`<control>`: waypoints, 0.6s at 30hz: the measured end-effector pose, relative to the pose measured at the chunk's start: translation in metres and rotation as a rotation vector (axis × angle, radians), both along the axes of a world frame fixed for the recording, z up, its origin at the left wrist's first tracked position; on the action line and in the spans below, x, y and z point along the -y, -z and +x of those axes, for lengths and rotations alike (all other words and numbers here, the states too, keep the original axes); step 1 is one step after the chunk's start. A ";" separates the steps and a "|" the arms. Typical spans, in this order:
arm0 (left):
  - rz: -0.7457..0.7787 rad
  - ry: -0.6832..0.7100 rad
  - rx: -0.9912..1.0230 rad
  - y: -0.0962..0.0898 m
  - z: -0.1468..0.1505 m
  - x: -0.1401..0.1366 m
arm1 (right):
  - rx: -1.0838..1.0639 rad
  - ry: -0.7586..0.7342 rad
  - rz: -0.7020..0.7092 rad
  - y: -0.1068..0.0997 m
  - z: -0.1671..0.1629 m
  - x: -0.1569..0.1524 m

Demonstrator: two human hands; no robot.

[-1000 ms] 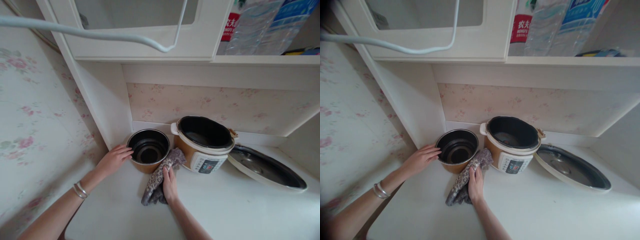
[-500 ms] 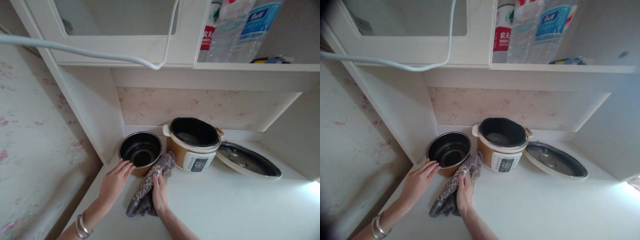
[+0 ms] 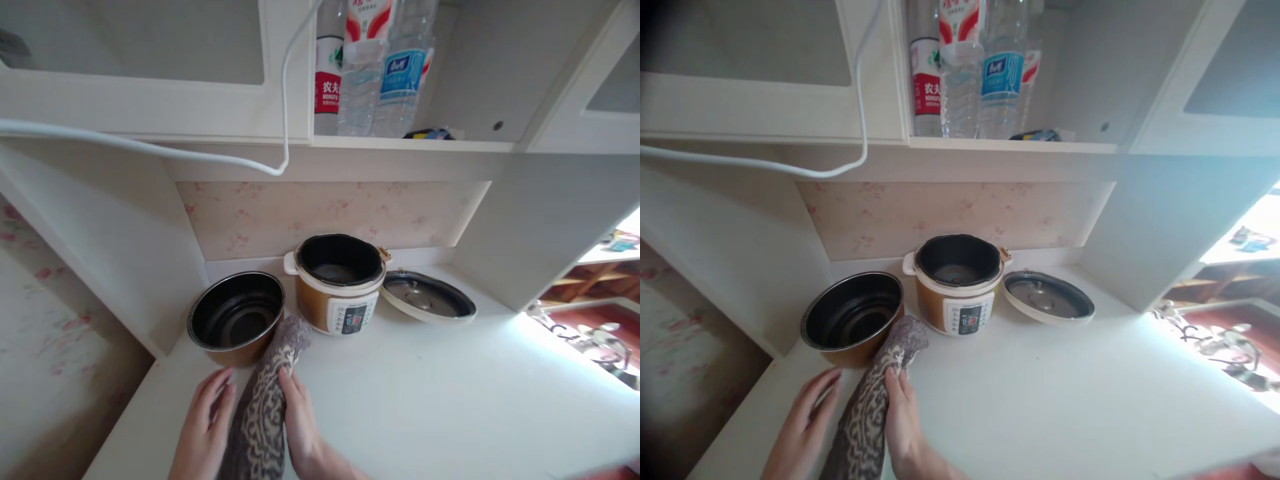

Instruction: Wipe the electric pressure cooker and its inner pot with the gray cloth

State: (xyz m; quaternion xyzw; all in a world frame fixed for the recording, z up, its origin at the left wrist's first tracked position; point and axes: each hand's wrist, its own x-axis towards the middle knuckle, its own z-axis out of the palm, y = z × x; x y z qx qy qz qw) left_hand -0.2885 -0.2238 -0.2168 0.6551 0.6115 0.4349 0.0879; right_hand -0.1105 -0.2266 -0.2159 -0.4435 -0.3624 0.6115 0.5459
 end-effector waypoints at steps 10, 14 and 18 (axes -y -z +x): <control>-0.191 0.459 0.093 0.025 0.096 0.029 | -0.182 -0.115 -0.064 -0.032 0.062 0.010; -0.456 0.574 0.286 0.014 0.111 0.024 | -0.282 -0.169 -0.213 -0.044 0.115 0.003; -0.683 0.501 0.658 0.007 0.115 0.010 | -0.288 -0.093 -0.346 -0.084 0.183 -0.003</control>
